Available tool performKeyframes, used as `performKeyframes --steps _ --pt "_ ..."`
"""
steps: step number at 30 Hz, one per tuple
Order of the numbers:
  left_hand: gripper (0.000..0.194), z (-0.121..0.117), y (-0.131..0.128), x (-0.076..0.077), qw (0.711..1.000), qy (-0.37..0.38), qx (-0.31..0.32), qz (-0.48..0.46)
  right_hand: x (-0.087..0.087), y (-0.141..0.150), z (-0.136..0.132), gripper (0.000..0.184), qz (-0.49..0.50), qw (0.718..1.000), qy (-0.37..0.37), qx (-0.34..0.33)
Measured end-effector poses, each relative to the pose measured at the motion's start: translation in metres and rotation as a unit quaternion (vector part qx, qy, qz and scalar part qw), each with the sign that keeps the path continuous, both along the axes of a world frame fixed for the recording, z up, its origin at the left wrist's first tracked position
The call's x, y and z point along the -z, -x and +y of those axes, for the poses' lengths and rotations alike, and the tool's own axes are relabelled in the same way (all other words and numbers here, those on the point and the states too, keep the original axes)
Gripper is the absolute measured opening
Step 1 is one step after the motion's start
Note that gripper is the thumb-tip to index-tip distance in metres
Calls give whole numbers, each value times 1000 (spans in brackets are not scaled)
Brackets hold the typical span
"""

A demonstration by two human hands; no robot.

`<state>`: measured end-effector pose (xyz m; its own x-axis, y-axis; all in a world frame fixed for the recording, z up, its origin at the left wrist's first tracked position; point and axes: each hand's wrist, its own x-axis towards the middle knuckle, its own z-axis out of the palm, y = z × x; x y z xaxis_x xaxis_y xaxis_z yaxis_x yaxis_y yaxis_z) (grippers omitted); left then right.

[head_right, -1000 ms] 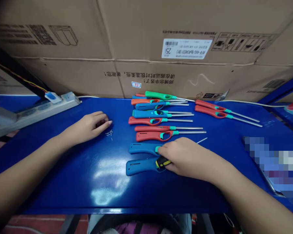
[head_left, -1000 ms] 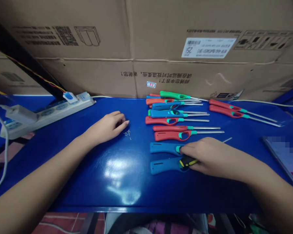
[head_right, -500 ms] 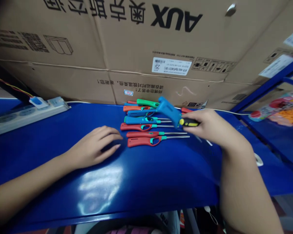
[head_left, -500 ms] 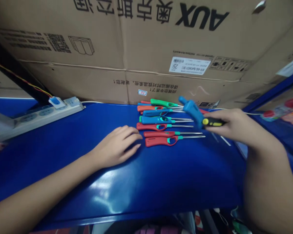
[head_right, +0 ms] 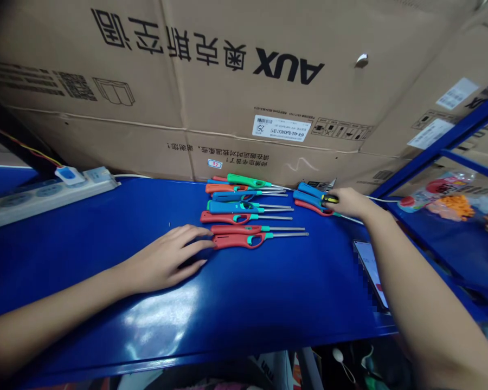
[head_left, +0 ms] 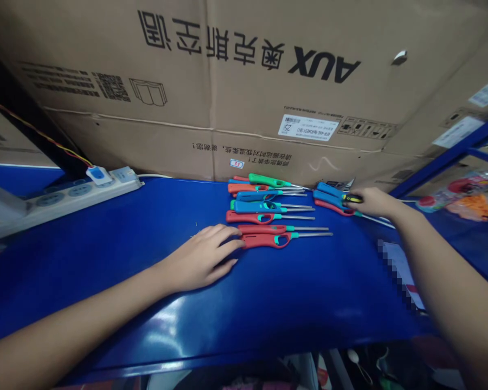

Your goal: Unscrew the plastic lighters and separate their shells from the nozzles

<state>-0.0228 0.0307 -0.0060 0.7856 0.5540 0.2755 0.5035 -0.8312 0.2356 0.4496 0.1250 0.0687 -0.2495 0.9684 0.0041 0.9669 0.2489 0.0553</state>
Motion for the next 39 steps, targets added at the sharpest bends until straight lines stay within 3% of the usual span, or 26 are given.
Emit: performKeyframes --steps 5,7,9,11,15,18,21,25,29,39 --pt "33 -5 -7 -6 999 7 -39 -21 -25 20 -5 22 30 994 -105 21" --pt "31 -8 -13 -10 997 25 -64 -45 -41 45 -13 19 84 978 -191 -23" --pt "29 -8 -19 -11 994 41 -78 -62 -58 78 -28 20 160 941 -280 -106" --pt "26 -6 -26 -9 993 49 -80 -69 -74 115 -47 20 211 916 -293 -174" --pt "26 -2 -37 3 990 68 -91 -82 -90 177 -77 27 345 879 -243 -221" --pt "19 -5 -38 9 987 67 -96 -112 -84 210 -84 24 283 884 -249 -277" --pt "21 -12 -37 10 978 81 -97 -164 -64 236 -80 21 197 874 -301 -326" --pt "31 -16 -36 14 959 124 -96 -236 -31 261 -71 23 183 861 -336 -335" --pt "37 -14 -34 20 955 141 -76 -248 -7 268 -65 26 194 845 -351 -353" --pt "30 -10 -32 27 952 158 -68 -253 1 271 -67 20 223 852 -329 -342"
